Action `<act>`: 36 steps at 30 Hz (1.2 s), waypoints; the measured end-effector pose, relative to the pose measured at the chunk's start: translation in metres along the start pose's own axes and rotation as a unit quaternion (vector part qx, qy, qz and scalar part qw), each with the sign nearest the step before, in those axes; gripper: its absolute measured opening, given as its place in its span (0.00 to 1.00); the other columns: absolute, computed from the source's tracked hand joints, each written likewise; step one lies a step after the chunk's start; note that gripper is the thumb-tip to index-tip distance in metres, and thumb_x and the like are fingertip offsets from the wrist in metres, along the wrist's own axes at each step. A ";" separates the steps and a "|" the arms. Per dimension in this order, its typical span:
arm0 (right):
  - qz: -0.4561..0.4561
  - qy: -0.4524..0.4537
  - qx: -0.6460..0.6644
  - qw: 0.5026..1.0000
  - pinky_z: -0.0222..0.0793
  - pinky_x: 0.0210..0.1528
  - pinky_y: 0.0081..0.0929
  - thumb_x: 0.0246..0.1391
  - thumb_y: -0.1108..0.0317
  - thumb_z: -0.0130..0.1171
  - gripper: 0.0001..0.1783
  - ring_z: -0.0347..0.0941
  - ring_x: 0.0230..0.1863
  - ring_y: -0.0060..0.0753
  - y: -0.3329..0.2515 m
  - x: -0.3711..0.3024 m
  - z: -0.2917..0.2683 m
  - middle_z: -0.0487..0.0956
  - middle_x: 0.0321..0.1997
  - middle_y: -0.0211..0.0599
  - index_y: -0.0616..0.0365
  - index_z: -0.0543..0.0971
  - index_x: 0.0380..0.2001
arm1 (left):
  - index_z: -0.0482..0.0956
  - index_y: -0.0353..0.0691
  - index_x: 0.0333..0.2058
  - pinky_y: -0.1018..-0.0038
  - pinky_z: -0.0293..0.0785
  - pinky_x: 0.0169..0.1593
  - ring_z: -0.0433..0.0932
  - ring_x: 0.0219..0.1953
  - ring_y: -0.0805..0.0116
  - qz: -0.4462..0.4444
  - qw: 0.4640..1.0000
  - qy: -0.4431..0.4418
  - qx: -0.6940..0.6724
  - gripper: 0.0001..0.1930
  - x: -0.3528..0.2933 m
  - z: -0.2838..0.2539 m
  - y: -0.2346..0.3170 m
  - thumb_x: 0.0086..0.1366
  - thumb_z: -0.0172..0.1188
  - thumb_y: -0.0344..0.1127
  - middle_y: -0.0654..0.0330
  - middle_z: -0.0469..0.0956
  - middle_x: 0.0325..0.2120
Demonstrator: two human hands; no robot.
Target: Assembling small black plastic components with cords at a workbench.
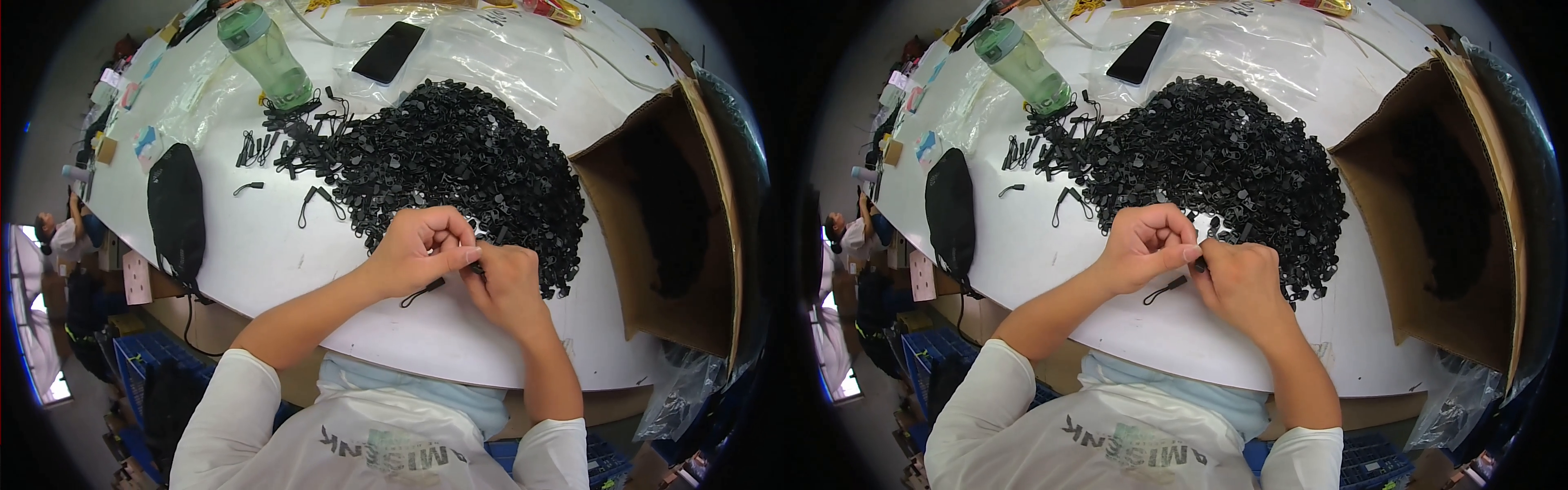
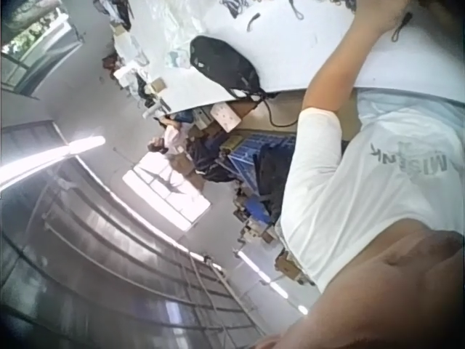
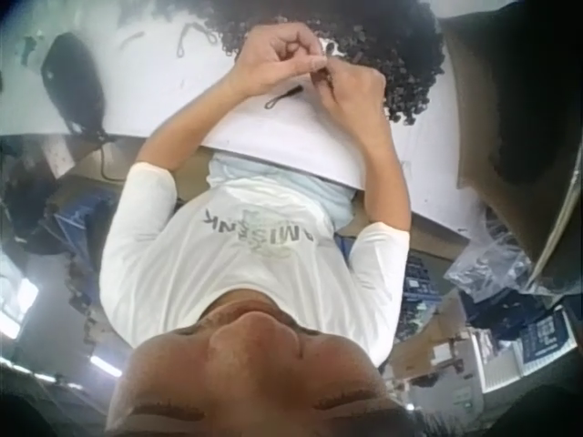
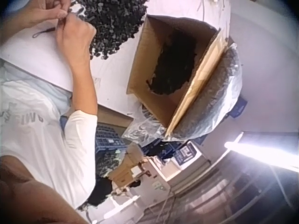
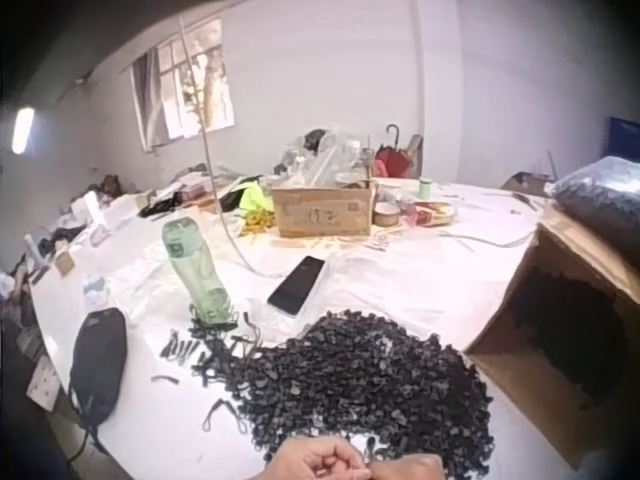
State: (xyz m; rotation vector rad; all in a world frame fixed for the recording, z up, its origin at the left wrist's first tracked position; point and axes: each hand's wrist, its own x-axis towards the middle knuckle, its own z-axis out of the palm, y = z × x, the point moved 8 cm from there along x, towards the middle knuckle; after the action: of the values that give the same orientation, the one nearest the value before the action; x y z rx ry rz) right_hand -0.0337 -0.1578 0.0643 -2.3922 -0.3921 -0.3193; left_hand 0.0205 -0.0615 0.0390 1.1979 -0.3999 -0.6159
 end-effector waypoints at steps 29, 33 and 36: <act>0.039 0.107 0.255 0.960 0.56 0.17 0.29 0.61 0.74 0.48 0.08 0.63 0.12 0.34 -0.006 -0.009 -0.002 0.66 0.13 0.36 0.62 0.70 0.27 | 0.73 0.38 0.27 0.71 0.66 0.19 0.71 0.16 0.63 0.479 0.779 -0.086 0.396 0.08 -0.028 0.024 0.042 0.54 0.67 0.28 0.61 0.70 0.16; 0.053 0.063 0.260 0.962 0.58 0.17 0.31 0.61 0.72 0.50 0.09 0.66 0.13 0.39 -0.002 -0.004 0.002 0.68 0.14 0.39 0.61 0.71 0.25 | 0.73 0.37 0.27 0.71 0.68 0.19 0.72 0.16 0.62 0.404 0.857 -0.046 0.316 0.06 -0.017 0.012 0.042 0.59 0.62 0.28 0.60 0.70 0.15; 0.070 0.019 0.296 0.952 0.59 0.19 0.31 0.61 0.69 0.50 0.12 0.66 0.13 0.39 0.002 -0.004 0.006 0.68 0.14 0.40 0.61 0.71 0.24 | 0.72 0.35 0.25 0.70 0.69 0.22 0.73 0.18 0.60 0.231 0.934 0.003 0.271 0.07 -0.005 -0.004 0.027 0.61 0.58 0.29 0.57 0.70 0.15</act>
State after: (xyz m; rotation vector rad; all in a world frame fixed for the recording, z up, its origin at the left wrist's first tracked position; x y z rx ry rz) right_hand -0.0360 -0.1564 0.0572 -1.8083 -0.2509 -0.1517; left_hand 0.0250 -0.0492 0.0639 1.5570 -0.8551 -0.0833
